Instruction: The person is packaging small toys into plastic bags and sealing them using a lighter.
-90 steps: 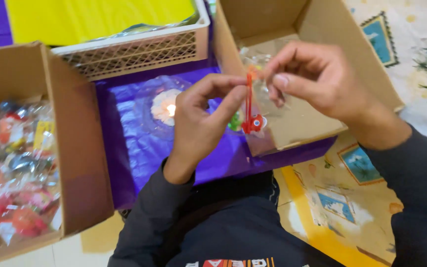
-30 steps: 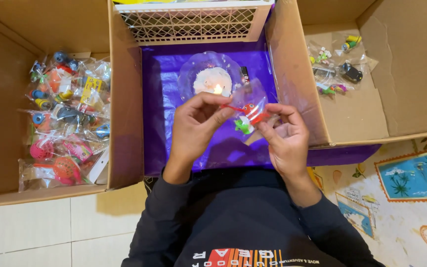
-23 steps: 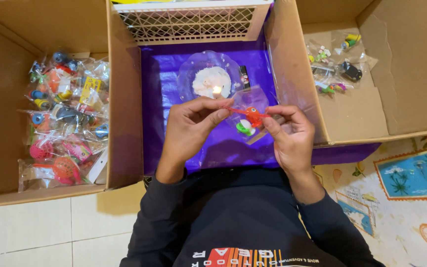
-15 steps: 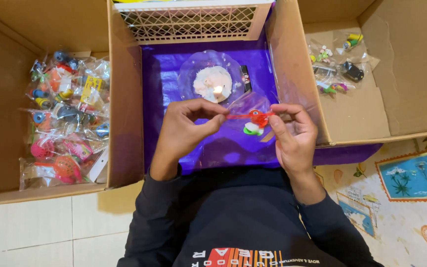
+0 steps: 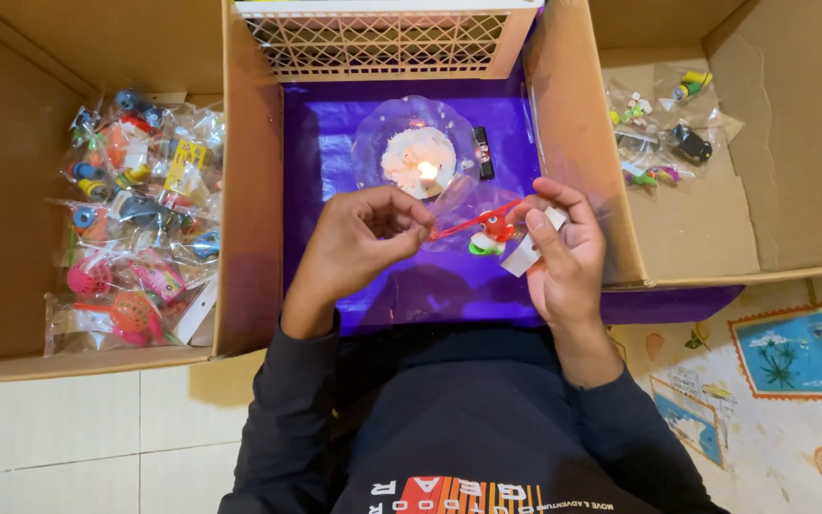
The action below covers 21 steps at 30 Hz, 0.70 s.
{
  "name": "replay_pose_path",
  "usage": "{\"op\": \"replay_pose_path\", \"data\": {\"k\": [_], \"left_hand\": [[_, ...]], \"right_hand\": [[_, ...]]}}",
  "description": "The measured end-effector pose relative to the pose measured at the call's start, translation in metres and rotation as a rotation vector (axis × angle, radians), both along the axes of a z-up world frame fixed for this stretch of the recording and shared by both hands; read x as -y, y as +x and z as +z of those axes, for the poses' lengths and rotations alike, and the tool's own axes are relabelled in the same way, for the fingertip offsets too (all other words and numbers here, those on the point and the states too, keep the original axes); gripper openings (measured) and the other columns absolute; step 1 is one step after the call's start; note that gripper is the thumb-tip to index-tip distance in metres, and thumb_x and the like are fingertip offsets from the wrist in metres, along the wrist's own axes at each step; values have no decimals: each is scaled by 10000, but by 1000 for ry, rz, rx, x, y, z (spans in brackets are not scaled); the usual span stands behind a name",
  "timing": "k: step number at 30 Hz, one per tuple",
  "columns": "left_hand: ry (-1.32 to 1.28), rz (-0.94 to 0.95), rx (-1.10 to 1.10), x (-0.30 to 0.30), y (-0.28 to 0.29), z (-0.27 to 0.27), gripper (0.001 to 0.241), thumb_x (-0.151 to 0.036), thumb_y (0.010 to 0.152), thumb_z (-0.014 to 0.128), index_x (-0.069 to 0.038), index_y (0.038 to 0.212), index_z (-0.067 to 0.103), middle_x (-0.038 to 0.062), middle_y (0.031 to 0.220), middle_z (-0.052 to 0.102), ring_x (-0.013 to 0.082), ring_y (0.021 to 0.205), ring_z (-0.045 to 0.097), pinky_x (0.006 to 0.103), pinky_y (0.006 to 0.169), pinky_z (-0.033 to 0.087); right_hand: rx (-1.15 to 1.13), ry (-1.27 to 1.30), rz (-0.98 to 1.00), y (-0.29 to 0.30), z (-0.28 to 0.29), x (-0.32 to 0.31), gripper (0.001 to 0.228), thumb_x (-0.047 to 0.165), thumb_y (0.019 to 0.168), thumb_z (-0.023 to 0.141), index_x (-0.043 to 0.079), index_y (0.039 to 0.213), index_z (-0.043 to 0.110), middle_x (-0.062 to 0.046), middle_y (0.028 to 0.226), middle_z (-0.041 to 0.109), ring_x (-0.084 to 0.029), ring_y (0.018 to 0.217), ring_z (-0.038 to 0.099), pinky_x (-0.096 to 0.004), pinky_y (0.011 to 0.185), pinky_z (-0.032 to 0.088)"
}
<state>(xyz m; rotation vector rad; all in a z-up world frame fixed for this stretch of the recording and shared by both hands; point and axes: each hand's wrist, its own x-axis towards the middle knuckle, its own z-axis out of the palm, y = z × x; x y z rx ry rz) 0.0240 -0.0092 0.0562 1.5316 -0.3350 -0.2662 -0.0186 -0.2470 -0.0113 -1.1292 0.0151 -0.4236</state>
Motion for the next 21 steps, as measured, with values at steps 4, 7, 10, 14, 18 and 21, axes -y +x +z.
{"op": "replay_pose_path", "data": {"k": [4, 7, 10, 14, 18, 21], "left_hand": [[-2, 9, 4, -2, 3, -5, 165, -2, 795, 759, -5, 960, 755, 76, 733, 706, 104, 689, 635, 234, 648, 563], [-32, 7, 11, -2, 2, -12, 218, -10, 790, 800, 2, 999, 738, 79, 776, 703, 110, 720, 648, 234, 660, 562], [-52, -41, -22, -3, 1, -16, 235, -19, 812, 791, 16, 1032, 718, 68, 831, 713, 102, 771, 665, 227, 713, 581], [-68, -30, -8, -2, 0, -19, 233, 39, 823, 726, 41, 1055, 696, 117, 803, 666, 162, 740, 685, 288, 693, 614], [-90, -17, 12, 0, -3, 2, 198, 22, 889, 643, 59, 1074, 701, 175, 841, 694, 210, 749, 713, 329, 690, 640], [-96, 16, 71, 2, -4, 1, 210, -19, 953, 632, 26, 1137, 720, 174, 827, 722, 188, 723, 700, 321, 667, 622]], "right_hand": [[-17, 19, 26, 0, -11, 0, 395, 58, 942, 720, -28, 1295, 566, -164, 994, 689, -221, 909, 736, -294, 808, 632], [-31, 23, 45, -2, -20, 0, 394, 60, 937, 724, -40, 1286, 570, -167, 988, 693, -209, 910, 736, -284, 793, 629], [-39, 48, 57, -3, -19, 1, 360, 46, 953, 697, -55, 1273, 569, -173, 952, 668, -214, 859, 719, -311, 761, 644], [-51, 74, 71, -6, -10, -4, 340, 46, 941, 719, -42, 1245, 595, -171, 952, 653, -255, 860, 719, -337, 739, 653], [-66, 94, 88, -7, -14, -5, 301, 43, 951, 701, -63, 1217, 607, -163, 952, 636, -252, 871, 713, -355, 726, 650], [-76, 94, 126, -10, -11, -6, 287, 50, 947, 695, -52, 1202, 610, -143, 936, 624, -237, 851, 707, -332, 720, 647]]}}
